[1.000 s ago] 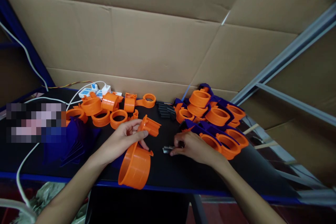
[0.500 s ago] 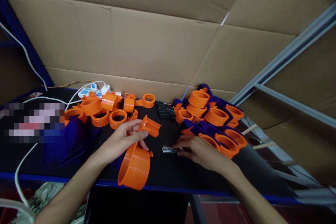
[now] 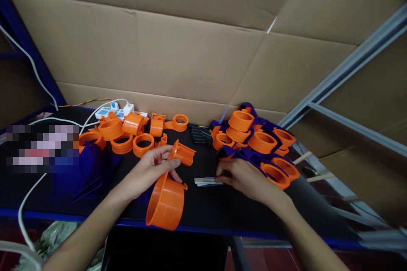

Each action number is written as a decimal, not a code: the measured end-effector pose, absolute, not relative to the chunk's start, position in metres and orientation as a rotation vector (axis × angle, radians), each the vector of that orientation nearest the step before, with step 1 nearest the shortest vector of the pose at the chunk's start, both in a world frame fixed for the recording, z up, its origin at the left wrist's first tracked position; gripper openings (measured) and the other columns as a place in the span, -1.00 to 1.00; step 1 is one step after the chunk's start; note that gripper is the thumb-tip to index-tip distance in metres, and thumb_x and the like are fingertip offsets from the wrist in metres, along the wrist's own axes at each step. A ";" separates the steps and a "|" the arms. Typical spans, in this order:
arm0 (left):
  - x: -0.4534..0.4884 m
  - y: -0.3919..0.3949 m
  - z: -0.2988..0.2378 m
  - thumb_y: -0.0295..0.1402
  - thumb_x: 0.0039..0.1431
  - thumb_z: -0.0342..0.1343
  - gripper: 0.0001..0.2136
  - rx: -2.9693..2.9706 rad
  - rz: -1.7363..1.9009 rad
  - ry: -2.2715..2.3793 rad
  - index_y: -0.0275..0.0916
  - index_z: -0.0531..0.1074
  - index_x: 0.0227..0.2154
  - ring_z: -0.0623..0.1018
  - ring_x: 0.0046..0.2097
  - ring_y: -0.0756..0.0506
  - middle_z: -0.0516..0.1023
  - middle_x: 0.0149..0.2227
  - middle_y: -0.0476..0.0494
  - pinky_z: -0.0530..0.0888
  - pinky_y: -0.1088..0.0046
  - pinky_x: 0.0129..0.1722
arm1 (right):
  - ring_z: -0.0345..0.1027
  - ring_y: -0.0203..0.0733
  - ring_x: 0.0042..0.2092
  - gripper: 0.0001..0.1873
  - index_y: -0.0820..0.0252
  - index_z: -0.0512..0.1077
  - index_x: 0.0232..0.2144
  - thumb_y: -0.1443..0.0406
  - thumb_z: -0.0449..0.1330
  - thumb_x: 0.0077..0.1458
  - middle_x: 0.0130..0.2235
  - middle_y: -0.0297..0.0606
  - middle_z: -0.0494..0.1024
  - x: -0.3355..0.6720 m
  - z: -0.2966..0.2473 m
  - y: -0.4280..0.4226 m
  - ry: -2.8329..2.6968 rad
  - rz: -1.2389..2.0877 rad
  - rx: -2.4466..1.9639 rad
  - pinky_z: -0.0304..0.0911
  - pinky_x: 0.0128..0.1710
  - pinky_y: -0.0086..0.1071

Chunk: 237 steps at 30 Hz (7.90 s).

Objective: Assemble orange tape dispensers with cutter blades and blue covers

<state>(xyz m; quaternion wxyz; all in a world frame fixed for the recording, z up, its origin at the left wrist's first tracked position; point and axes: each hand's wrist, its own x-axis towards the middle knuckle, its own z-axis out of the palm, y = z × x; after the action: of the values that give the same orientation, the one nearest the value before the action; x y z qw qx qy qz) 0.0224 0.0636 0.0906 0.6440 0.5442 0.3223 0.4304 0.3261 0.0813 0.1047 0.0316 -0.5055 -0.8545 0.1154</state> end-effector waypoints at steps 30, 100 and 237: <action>0.029 0.061 0.091 -0.22 0.19 0.28 -0.67 1.062 0.892 0.700 -0.23 0.42 -0.04 0.69 -0.38 -0.11 0.65 -0.41 -0.10 0.47 0.58 -0.53 | 0.49 -0.13 -0.14 -0.67 0.11 0.60 -0.05 0.14 0.09 0.38 -0.13 -0.16 0.65 0.260 0.127 0.100 -2.144 0.215 -1.145 0.37 -0.17 -0.30; -0.022 0.068 0.120 -0.22 0.26 0.01 -0.76 0.744 1.400 0.611 -0.23 0.37 -0.46 0.42 -0.65 -0.02 0.37 -0.68 -0.01 0.45 0.51 -0.59 | 0.45 -0.09 -0.03 -0.80 0.10 0.51 -0.05 0.23 0.15 0.35 -0.08 -0.20 0.60 0.217 0.086 0.063 -2.604 0.253 -1.028 0.40 -0.09 -0.21; 0.044 0.025 0.098 -0.47 0.19 0.22 -0.76 1.500 1.356 0.756 -0.14 0.42 -0.09 0.64 -0.27 -0.01 0.60 -0.23 -0.02 0.59 0.50 -0.18 | 0.56 -0.16 0.06 -0.58 0.34 0.45 0.12 0.47 0.28 0.22 0.14 0.00 0.56 0.251 0.139 0.012 -2.243 -0.320 -0.708 0.53 -0.11 -0.37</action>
<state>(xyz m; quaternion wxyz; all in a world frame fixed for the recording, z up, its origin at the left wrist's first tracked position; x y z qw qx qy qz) 0.0438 0.0251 0.0980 0.4720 0.6125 0.3086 0.5539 0.2506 0.0120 0.1387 0.3745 -0.2767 -0.8761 -0.1248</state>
